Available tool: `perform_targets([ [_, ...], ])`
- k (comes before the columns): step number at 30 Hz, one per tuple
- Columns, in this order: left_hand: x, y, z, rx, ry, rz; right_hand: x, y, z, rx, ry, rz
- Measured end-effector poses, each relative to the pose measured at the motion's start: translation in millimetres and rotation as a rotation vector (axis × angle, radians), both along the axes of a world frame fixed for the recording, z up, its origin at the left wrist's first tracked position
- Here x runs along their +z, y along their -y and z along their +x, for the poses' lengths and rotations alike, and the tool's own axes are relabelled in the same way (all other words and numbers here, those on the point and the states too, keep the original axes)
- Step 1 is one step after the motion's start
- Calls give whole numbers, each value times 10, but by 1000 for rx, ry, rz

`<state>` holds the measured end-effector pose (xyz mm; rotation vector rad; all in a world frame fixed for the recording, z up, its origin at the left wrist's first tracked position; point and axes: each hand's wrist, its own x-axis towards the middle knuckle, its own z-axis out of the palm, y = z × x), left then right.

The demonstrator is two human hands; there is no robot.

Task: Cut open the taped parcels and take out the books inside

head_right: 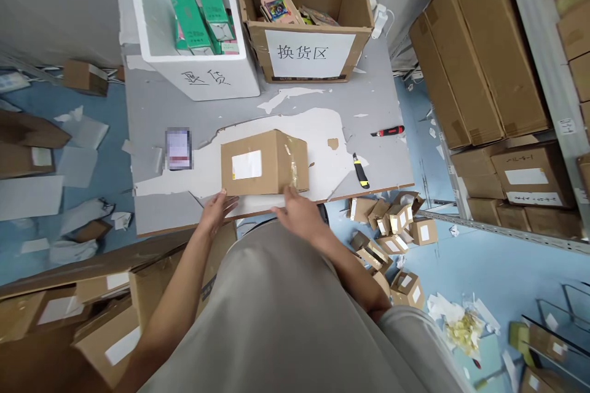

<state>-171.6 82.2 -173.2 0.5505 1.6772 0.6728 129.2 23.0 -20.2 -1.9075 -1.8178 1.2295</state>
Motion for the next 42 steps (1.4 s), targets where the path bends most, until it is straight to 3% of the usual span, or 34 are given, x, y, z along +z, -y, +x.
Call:
perform_targets([
  [3, 51, 121, 199, -79, 100, 27, -353, 57, 597, -164, -238, -83],
  [6, 98, 163, 377, -186, 70, 60, -746, 126, 961, -314, -442, -154],
  [9, 141, 142, 491, -285, 2, 86, -1065, 204, 1050, -421, -515, -165],
  [12, 188, 122, 537, -321, -79, 115, -1209, 266, 1012, -543, -535, -158],
  [15, 274, 120, 536, -338, -135, 248, -1142, 297, 992, -598, -531, -73],
  [18, 412, 90, 531, -311, -168, 453, -927, 273, 1041, -605, -536, 79],
  [21, 543, 18, 574, -292, -225, 557, -732, 179, 1124, -609, -544, 173],
  [24, 579, -48, 678, -301, -262, 541, -691, 40, 1181, -611, -528, 146],
  [28, 510, -78, 830, -249, -305, 455, -793, -119, 1206, -616, -500, 71],
  [34, 514, -70, 969, -168, -387, 431, -789, -215, 1295, -535, -503, 56],
  [39, 572, -137, 1176, -141, -394, 419, -747, -352, 1504, -501, -524, 76],
  [42, 568, -221, 1336, -133, -408, 396, -845, -457, 1720, -473, -550, 68],
])
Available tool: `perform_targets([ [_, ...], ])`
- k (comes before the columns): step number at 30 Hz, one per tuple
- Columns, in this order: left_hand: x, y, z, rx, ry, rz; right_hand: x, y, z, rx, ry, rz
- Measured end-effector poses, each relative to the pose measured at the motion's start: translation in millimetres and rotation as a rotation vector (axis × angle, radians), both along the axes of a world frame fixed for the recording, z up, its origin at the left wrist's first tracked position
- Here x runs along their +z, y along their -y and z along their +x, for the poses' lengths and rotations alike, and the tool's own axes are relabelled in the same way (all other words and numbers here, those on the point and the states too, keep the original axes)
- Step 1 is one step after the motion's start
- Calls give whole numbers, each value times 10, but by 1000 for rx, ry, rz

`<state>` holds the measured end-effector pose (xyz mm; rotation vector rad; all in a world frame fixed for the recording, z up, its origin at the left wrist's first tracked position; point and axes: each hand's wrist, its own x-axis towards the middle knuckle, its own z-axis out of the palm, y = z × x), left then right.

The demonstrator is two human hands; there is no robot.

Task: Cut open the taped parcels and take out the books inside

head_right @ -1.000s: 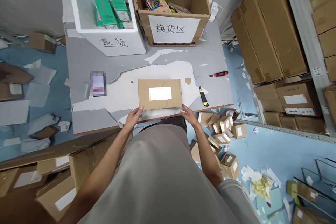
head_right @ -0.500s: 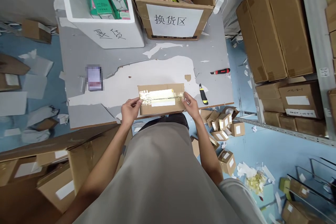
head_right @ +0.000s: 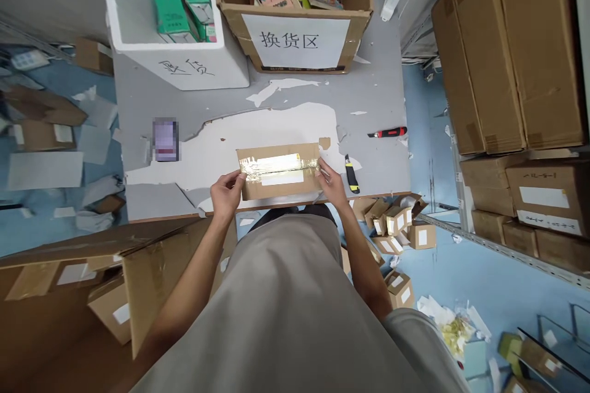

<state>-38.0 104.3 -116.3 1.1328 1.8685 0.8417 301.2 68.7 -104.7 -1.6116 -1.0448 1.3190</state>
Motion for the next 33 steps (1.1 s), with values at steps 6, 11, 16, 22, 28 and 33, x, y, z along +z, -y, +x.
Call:
perform_targets([
  [6, -12, -49, 224, 96, -4, -27, -525, -32, 707, -72, 179, -67],
  [11, 65, 60, 282, 122, -1, 23, -992, 35, 1166, -120, 549, -278],
  [16, 145, 159, 296, 123, -14, 21, -1201, 61, 1188, -81, 665, -370],
  [22, 193, 155, 344, 19, 39, 21, -1129, 11, 1052, -101, 709, -365],
  [28, 210, 21, 222, -142, 39, 12, -609, -107, 974, -132, 648, -316],
  [33, 127, -85, -5, -243, 143, -13, 4, -226, 799, -65, 633, -196],
])
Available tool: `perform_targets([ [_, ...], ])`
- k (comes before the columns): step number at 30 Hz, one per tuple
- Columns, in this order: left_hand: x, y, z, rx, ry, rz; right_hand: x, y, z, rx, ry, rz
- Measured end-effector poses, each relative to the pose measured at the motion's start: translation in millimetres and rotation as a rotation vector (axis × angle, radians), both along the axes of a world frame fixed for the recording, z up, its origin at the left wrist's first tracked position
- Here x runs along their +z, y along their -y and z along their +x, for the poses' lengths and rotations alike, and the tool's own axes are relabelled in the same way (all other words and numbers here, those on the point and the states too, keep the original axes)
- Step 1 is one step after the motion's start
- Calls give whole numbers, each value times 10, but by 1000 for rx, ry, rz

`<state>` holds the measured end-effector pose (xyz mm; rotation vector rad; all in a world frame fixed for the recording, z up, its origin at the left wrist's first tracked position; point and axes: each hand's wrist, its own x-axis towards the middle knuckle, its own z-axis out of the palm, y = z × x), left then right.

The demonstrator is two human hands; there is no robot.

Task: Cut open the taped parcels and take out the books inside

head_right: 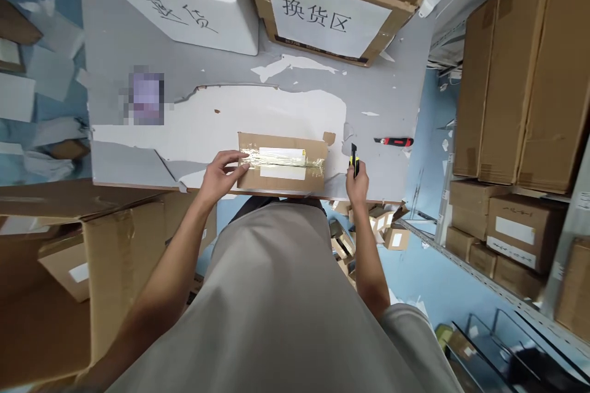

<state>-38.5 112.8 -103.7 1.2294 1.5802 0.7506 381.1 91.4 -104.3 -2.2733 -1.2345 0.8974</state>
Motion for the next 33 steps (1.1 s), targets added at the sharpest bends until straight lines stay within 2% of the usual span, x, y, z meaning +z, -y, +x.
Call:
perform_targets([
  [4, -90, -51, -129, -83, 96, -18, 567, -121, -410, 175, 22, 81],
  [7, -150, -64, -167, -115, 162, -15, 934, -236, -878, 527, 87, 88],
  [11, -238, -58, -161, -119, 220, -3, 1176, -417, -1518, 1011, 303, -145],
  [14, -304, -52, -135, -115, 248, 16, 1232, -534, -1858, 1189, 498, -282],
  [17, -346, -51, -109, -104, 267, 28, 1289, -604, -2053, 1247, 609, -340],
  [23, -368, -54, -85, -112, 283, 32, 1399, -630, -2223, 1241, 702, -405],
  [33, -419, -53, -88, -102, 290, 32, 1282, -690, -2269, 1280, 689, -371],
])
